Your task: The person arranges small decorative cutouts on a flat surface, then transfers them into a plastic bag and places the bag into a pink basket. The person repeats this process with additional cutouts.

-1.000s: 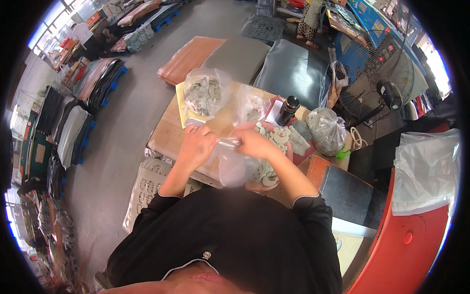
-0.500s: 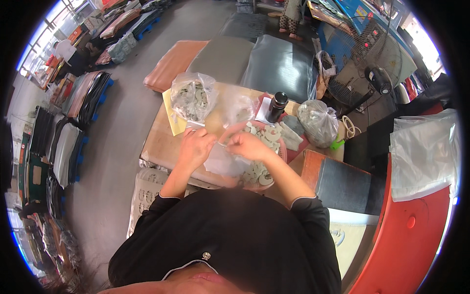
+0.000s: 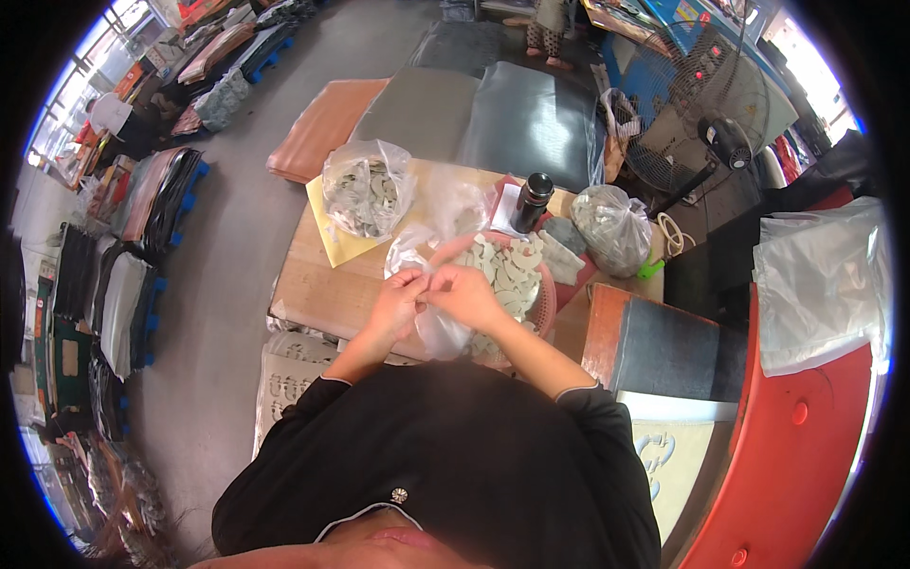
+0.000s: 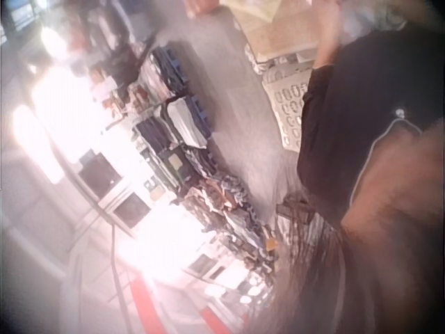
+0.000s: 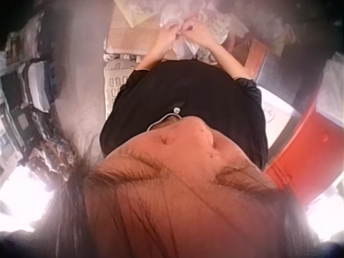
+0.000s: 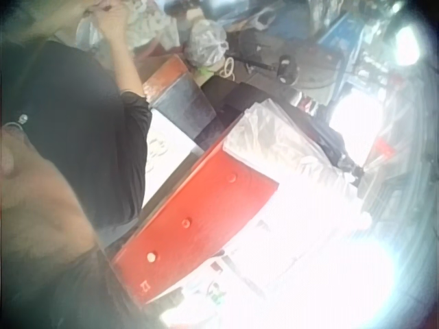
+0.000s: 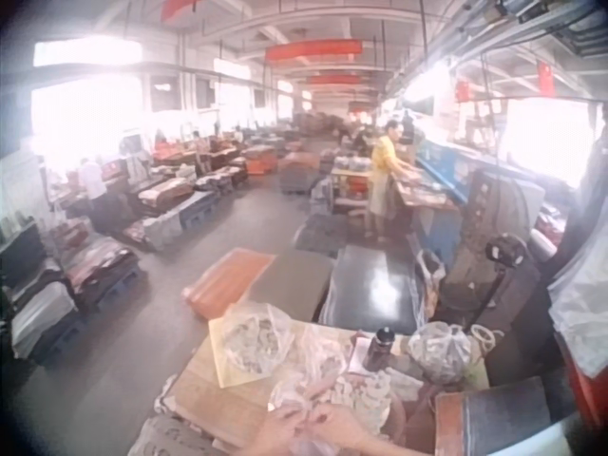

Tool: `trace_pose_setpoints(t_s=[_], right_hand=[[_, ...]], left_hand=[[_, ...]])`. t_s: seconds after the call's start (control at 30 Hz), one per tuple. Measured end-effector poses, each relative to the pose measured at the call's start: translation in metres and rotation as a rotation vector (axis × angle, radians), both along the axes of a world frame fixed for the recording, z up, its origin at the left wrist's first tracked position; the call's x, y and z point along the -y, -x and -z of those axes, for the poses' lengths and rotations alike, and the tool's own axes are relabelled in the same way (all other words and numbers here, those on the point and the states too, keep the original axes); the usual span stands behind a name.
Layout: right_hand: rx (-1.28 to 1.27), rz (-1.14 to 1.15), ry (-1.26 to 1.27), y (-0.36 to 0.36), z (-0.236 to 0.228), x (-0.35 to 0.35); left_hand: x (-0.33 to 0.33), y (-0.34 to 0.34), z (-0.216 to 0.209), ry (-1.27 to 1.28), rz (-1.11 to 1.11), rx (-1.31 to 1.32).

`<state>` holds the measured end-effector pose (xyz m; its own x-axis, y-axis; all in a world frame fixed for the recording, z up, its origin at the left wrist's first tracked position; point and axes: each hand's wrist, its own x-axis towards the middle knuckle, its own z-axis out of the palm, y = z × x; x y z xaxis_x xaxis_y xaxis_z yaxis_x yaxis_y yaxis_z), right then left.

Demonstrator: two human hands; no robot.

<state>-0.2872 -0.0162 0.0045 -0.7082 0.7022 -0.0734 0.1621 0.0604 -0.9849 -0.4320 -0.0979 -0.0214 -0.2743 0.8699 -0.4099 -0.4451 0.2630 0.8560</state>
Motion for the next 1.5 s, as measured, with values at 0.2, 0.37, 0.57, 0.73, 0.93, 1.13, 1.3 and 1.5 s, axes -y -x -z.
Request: trace_pose_setpoints(t_s=[0.2, 0.37, 0.57, 0.73, 0.93, 1.13, 1.3, 1.5], right_hand=[[0.344, 0.360, -0.210, -0.028, 0.041, -0.021], [0.651, 0.676, -0.366, -0.068, 0.071, -0.039], [0.697, 0.471, -0.255, -0.052, 0.045, -0.051], [0.125, 0.125, -0.820, -0.001, -0.030, -0.046], [0.221, 0.022, -0.668, 0.062, -0.064, -0.057], [0.477, 0.094, -1.071, 0.023, -0.055, -0.095], [0.729, 0.207, -1.008, -0.002, -0.064, -0.111], [0.847, 0.407, -0.939, -0.056, -0.055, -0.129]], left_hand=[[0.013, 0.038, 0.006, -0.093, -0.516, 0.515], [0.056, 0.098, -0.008, -0.252, -0.378, 0.332], [0.046, 0.101, -0.029, -0.198, -0.455, 0.032], [-0.015, 0.094, -0.077, -0.287, -0.010, -0.308], [-0.054, 0.063, -0.116, -0.397, 0.301, -0.770], [-0.054, 0.097, -0.092, -0.234, 0.139, -1.637], [-0.060, 0.127, -0.069, -0.113, 0.051, -1.764], [-0.050, 0.160, -0.040, 0.105, 0.156, -1.603]])
